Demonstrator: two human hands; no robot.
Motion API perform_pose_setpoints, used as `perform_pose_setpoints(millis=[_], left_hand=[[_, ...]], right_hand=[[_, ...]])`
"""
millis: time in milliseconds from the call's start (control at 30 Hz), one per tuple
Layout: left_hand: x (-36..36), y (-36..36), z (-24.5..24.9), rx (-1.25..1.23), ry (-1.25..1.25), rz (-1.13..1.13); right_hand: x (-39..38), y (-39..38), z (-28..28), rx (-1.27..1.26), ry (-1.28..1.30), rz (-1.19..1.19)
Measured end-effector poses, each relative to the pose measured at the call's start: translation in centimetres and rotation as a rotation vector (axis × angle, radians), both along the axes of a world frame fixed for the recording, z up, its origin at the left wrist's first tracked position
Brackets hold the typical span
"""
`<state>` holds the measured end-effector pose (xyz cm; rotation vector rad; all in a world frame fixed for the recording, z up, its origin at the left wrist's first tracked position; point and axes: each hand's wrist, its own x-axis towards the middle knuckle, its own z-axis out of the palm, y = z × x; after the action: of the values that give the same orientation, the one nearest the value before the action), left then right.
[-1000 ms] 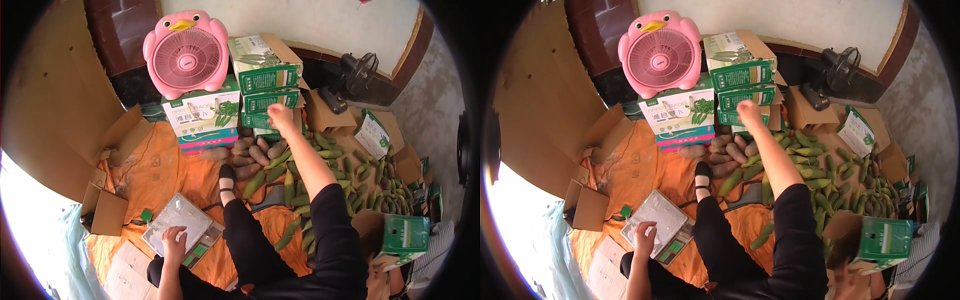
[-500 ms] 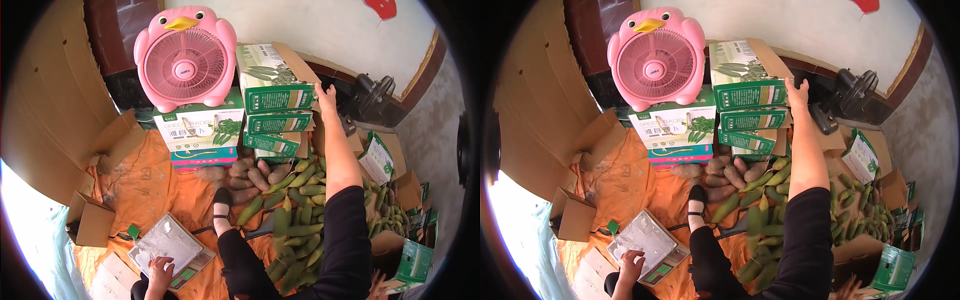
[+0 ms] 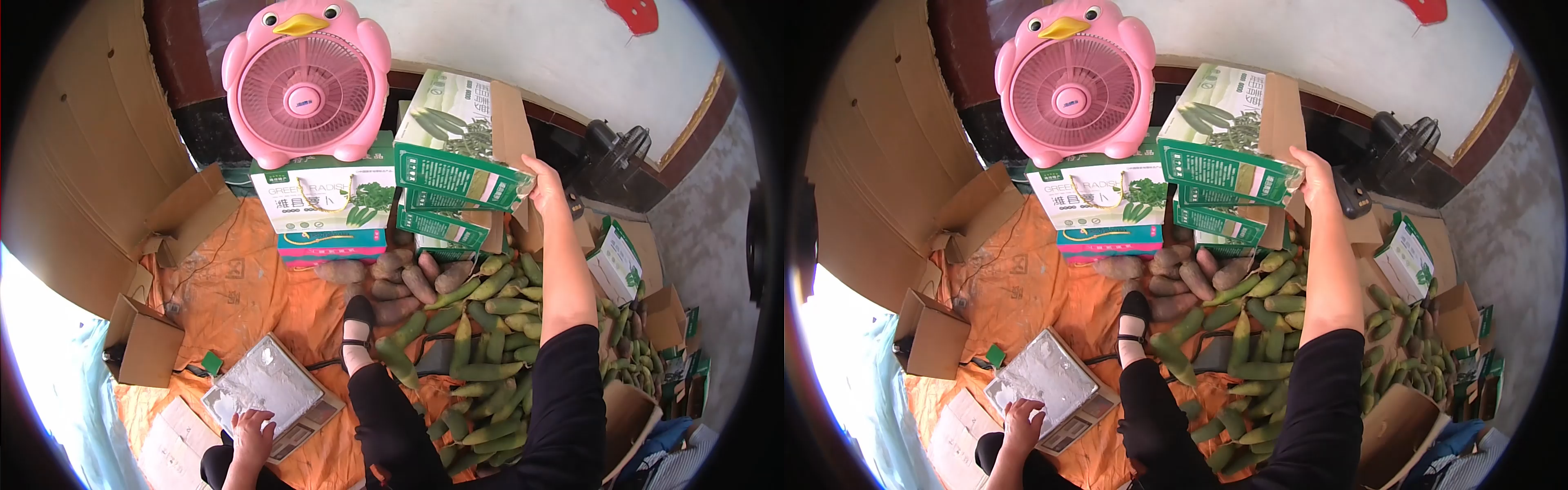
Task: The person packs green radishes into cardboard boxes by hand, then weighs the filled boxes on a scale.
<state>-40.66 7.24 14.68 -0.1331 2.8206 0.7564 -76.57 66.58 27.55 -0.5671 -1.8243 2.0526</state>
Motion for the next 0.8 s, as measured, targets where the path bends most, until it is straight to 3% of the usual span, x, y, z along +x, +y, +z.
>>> perform_pose_setpoints(millis=[67,200,500,800], left_hand=[[0.4,-0.2,0.1,0.009,-0.014,-0.002],[1.5,-0.7,0.8,-0.011,0.008,-0.009],[5.1,-3.6,2.4,0.021,0.137,-0.036],[8.6,-5.4,4.1,0.15,0.334,-0.041]], right_hand=[[1.9,-0.4,0.5,-0.134,0.015,0.174],[8.0,-2.4,1.6,-0.273,-0.029,0.269],[22.2,-7.7,0.7,-0.277,-0.029,0.291],[30.6,-17.2,4.1,-0.19,0.11,0.375]])
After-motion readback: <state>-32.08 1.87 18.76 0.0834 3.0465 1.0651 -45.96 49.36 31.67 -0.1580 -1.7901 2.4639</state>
